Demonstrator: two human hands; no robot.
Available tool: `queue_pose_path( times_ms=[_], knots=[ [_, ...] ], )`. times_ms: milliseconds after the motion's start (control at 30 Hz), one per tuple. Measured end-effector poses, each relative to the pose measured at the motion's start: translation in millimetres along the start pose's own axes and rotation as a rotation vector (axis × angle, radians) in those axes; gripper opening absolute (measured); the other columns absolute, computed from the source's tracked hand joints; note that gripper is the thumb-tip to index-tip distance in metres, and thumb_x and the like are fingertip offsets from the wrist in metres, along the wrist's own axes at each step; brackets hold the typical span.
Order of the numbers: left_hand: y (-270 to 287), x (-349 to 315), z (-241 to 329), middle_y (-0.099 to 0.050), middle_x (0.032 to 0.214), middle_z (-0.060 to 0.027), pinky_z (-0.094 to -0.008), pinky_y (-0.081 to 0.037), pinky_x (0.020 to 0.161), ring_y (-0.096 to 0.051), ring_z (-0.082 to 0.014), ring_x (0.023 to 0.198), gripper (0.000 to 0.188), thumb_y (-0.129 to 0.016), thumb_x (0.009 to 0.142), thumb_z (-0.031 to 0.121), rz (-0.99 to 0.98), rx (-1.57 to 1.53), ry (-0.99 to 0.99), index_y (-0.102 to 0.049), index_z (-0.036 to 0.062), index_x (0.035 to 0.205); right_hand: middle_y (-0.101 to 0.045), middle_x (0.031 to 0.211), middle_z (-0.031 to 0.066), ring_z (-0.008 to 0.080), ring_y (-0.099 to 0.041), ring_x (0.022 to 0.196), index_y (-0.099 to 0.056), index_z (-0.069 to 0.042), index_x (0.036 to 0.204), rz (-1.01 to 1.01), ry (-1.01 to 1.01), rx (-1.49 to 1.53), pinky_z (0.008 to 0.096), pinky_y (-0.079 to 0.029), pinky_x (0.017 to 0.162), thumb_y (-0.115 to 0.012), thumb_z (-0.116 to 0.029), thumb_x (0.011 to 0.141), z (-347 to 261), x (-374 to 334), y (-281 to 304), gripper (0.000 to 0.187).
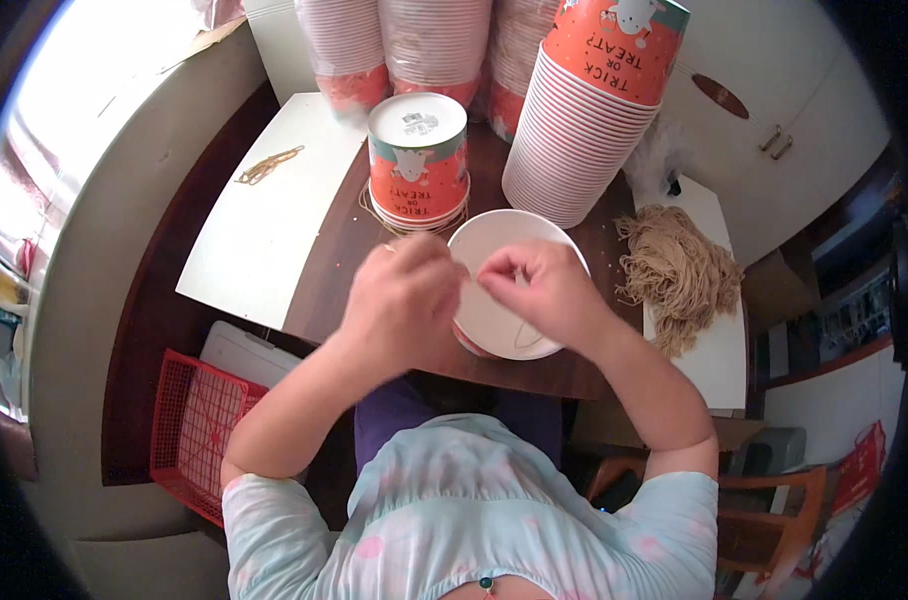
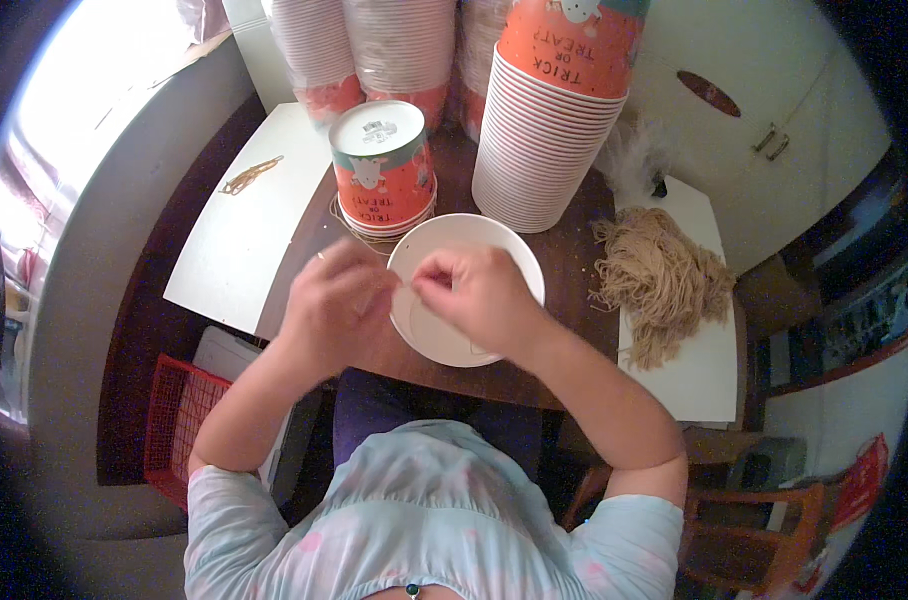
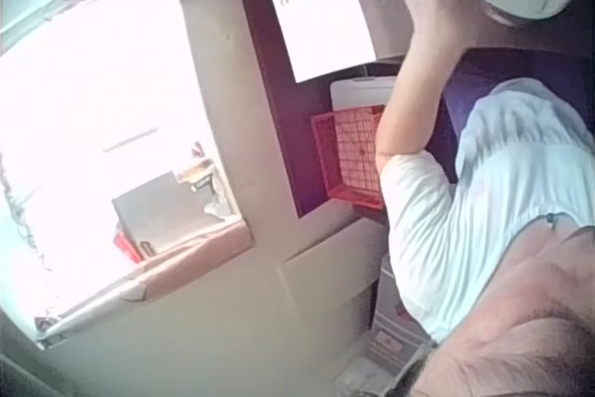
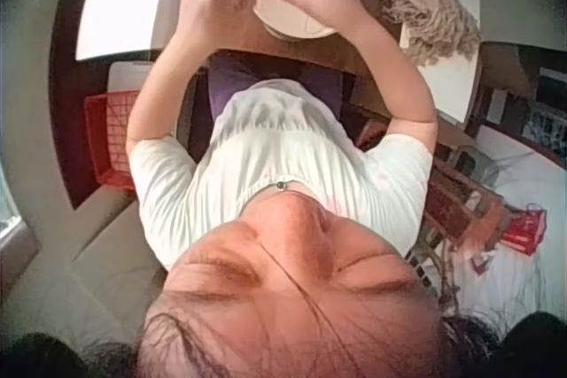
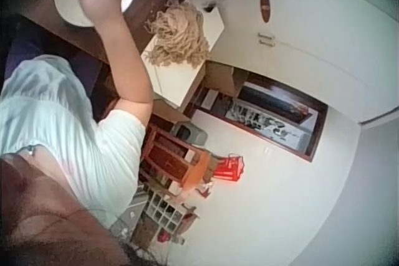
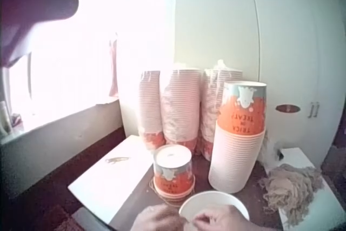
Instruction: Threading a string through holes in a paper bucket to attach a handle.
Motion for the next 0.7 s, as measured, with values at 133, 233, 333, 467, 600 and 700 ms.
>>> queue_pose_path(
  times_ms=[133,233,333,467,600,700],
  knots=[
    [-30.9,-3.0,-94.6,-0.065,0.089,-0.0095,-0.031,-0.051,0.068,-0.064,-0.0206,0.075,0.019,-0.065,0.08,0.007,-0.052,-0.279,0.506,-0.068,0.0003,0.098,-0.064,0.071,0.0013,0.0055,-0.054,0.065,-0.068,0.001,0.083,-0.052,-0.24,0.068,0.0234,-0.044,0.059,-0.066,-0.011,0.081,54.0,26.7,-1.7,0.013],
    [-72.8,-21.6,-130.4,-0.068,0.091,-0.0066,-0.024,-0.05,0.067,-0.062,-0.0089,0.075,0.018,-0.061,0.087,0.003,-0.16,-0.586,0.713,-0.066,-0.0042,0.103,-0.062,0.069,0.0006,0.0054,-0.053,0.063,-0.068,0.001,0.08,-0.055,-0.288,0.08,0.0234,-0.044,0.058,-0.066,-0.011,0.081,75.5,34.3,-12.3,0.013],
    [-86.5,-23.5,-119.6,-0.069,0.089,-0.0067,-0.0239,-0.051,0.069,-0.063,-0.0096,0.077,0.02,-0.056,0.092,0.003,-0.222,-0.722,0.705,-0.066,-0.0051,0.106,-0.061,0.067,0.0004,0.0055,-0.053,0.062,-0.067,0.001,0.077,-0.051,-0.283,0.05,0.0233,-0.044,0.056,-0.066,-0.011,0.08,77.3,39.1,-17.6,0.013],
    [-82.3,-18.2,-111.5,-0.068,0.09,-0.0049,-0.0236,-0.051,0.069,-0.061,-0.0081,0.076,0.021,-0.056,0.092,0.004,-0.232,-0.802,0.716,-0.066,-0.0044,0.109,-0.061,0.066,0.0002,0.0058,-0.053,0.061,-0.066,0.001,0.076,-0.047,-0.326,0.035,0.0241,-0.043,0.055,-0.065,-0.01,0.079,72.0,39.5,-17.3,0.012],
    [-82.1,-16.0,-105.7,-0.068,0.089,-0.0042,-0.0238,-0.051,0.069,-0.06,-0.0072,0.074,0.021,-0.057,0.091,0.004,-0.265,-0.852,0.715,-0.066,-0.0046,0.109,-0.061,0.066,0.0003,0.0062,-0.054,0.061,-0.066,0.001,0.076,-0.036,-0.314,0.031,0.0247,-0.043,0.055,-0.064,-0.01,0.079,71.0,42.1,-18.4,0.012],
    [-80.3,-14.0,-103.6,-0.068,0.089,-0.0042,-0.0238,-0.052,0.068,-0.06,-0.0072,0.074,0.021,-0.057,0.091,0.004,-0.261,-0.818,0.692,-0.066,-0.0045,0.108,-0.062,0.066,0.0012,0.0071,-0.055,0.06,-0.067,0.001,0.078,-0.028,-0.287,-0.02,0.0252,-0.044,0.055,-0.064,-0.01,0.079,73.1,43.8,-20.4,0.012]
  ],
)
Point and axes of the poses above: each hand's wrist, its own x-axis towards the middle knuckle, its own y-axis out of the back of the hand, z = x × y, the point moved 9 cm from there along x, towards the middle knuckle
